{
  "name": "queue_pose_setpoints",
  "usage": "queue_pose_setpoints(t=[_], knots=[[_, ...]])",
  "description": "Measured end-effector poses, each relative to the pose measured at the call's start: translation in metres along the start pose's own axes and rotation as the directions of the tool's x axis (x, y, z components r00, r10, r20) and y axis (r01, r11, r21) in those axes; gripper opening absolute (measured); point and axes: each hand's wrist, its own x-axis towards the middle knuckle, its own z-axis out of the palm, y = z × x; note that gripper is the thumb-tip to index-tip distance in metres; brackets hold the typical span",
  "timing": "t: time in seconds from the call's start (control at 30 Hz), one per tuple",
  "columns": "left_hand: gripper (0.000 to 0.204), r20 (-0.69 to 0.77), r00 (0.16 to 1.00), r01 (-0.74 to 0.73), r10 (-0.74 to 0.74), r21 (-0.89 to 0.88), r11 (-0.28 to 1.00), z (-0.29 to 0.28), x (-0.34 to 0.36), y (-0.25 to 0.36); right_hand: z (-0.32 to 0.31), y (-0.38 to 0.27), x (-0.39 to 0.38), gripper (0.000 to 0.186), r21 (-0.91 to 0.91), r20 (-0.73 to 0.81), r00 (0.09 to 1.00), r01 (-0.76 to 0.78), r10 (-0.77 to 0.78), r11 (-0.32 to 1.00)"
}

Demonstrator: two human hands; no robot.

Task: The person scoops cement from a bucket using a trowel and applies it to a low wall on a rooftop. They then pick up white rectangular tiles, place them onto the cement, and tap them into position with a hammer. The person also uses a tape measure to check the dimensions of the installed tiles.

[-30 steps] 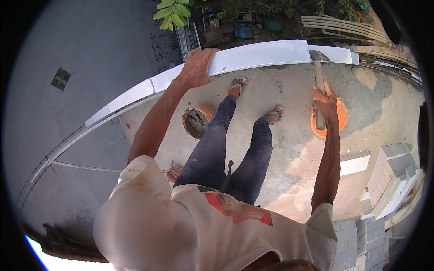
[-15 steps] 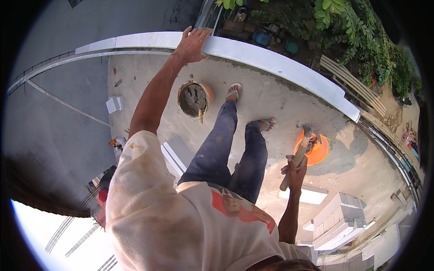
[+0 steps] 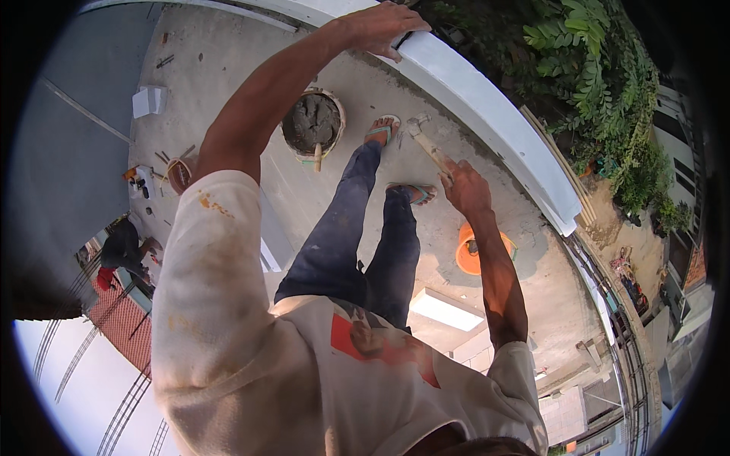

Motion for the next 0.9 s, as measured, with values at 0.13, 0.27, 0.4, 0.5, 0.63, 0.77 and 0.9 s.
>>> queue_pose_setpoints(t=[0.13, 0.27, 0.4, 0.5, 0.63, 0.77, 0.9], knots=[[0.079, -0.058, 0.998, 0.009, -0.010, -0.010, 1.000, 0.005, 0.000, 0.001, -0.030, -0.012, 0.055, 0.040, -0.273, 0.131, 0.988, 0.112, -0.078, 0.956], [0.068, -0.090, 0.996, -0.018, 0.015, -0.030, 0.999, 0.004, -0.005, -0.001, -0.047, -0.020, 0.087, 0.039, -0.366, 0.207, 0.973, 0.175, -0.103, 0.914], [0.061, -0.090, 0.996, -0.013, 0.014, 0.007, 1.000, 0.008, 0.002, -0.004, -0.037, -0.016, 0.105, 0.038, -0.430, 0.135, 0.991, 0.071, -0.014, 0.900], [0.059, -0.099, 0.995, -0.013, 0.014, 0.010, 1.000, 0.010, 0.002, -0.004, -0.037, -0.027, 0.104, 0.037, -0.393, 0.121, 0.991, 0.103, -0.060, 0.914], [0.055, -0.238, 0.968, -0.084, 0.084, 0.011, 0.996, 0.014, 0.001, -0.004, -0.034, -0.024, 0.108, 0.040, -0.378, 0.123, 0.991, 0.102, -0.060, 0.920], [0.059, -0.162, 0.986, -0.029, 0.031, 0.016, 0.999, 0.015, 0.000, -0.005, -0.039, -0.033, 0.108, 0.044, -0.371, 0.142, 0.990, 0.056, -0.003, 0.927], [0.059, -0.089, 0.996, 0.006, -0.006, 0.003, 1.000, 0.013, 0.002, -0.003, -0.033, -0.029, 0.103, 0.046, -0.270, 0.051, 0.998, -0.025, 0.041, 0.962]])
